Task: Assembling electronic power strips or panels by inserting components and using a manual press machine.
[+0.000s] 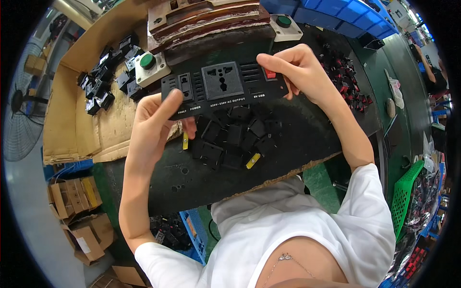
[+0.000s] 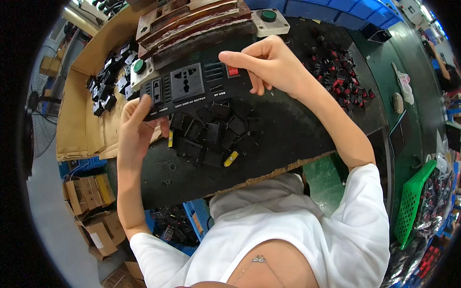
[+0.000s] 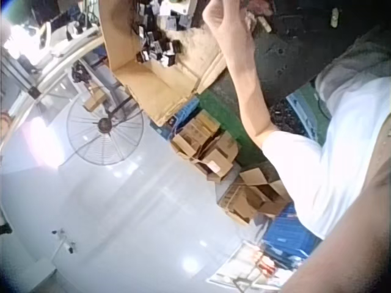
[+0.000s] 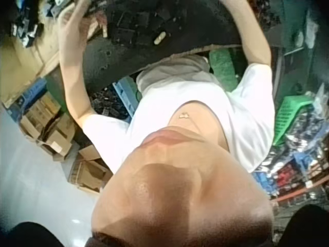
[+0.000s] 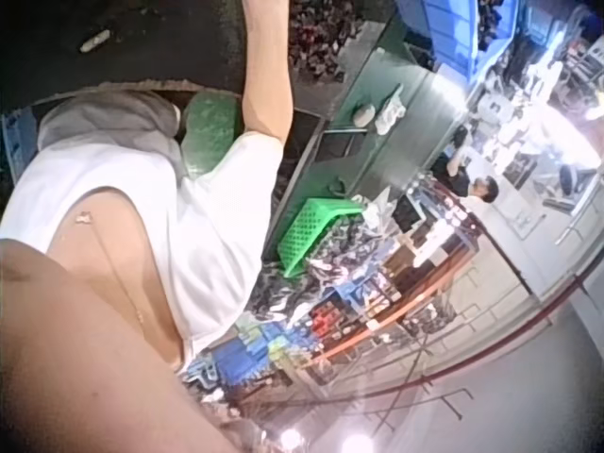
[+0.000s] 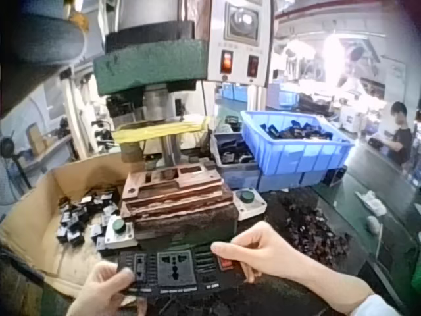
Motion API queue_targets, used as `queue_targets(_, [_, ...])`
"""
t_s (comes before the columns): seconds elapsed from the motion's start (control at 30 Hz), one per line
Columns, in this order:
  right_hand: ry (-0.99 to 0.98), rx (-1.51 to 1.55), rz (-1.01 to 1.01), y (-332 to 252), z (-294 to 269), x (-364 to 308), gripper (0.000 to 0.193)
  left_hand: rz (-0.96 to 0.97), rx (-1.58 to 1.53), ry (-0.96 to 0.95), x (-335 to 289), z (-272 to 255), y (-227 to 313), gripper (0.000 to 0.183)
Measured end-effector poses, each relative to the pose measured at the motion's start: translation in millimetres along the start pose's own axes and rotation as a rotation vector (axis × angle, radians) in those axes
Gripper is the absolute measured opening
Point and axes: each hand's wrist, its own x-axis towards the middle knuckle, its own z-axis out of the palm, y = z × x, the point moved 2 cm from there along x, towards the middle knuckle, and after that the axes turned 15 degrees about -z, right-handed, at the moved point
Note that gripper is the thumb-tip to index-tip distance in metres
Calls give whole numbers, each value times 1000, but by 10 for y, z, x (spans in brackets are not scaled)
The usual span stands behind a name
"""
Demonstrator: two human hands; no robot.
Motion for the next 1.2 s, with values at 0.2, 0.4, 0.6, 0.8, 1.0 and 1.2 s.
queue_targets(0.2, [93, 455, 570, 226, 48, -43, 35, -202, -454, -51, -64, 70, -16, 42])
queue_targets(0.4, [86, 699, 608, 220, 57, -65, 36, -211, -496, -123, -61, 79, -40, 43])
queue_targets(0.6, [85, 824, 633, 230, 82, -75, 36, -217, -532, -82, -57, 91, -17, 42])
queue_targets(0.8, [102, 669, 586, 272, 126, -61, 39, -125, -470, -33, 14, 71, -43, 37])
queue_targets(1.0, [52, 331, 361, 145, 130, -70, 53, -163, -515, -4, 90, 30, -167, 22])
queue_targets(1.2, [9, 222, 121, 49, 150, -55, 45, -125, -394, -121, 121, 223, -207, 25])
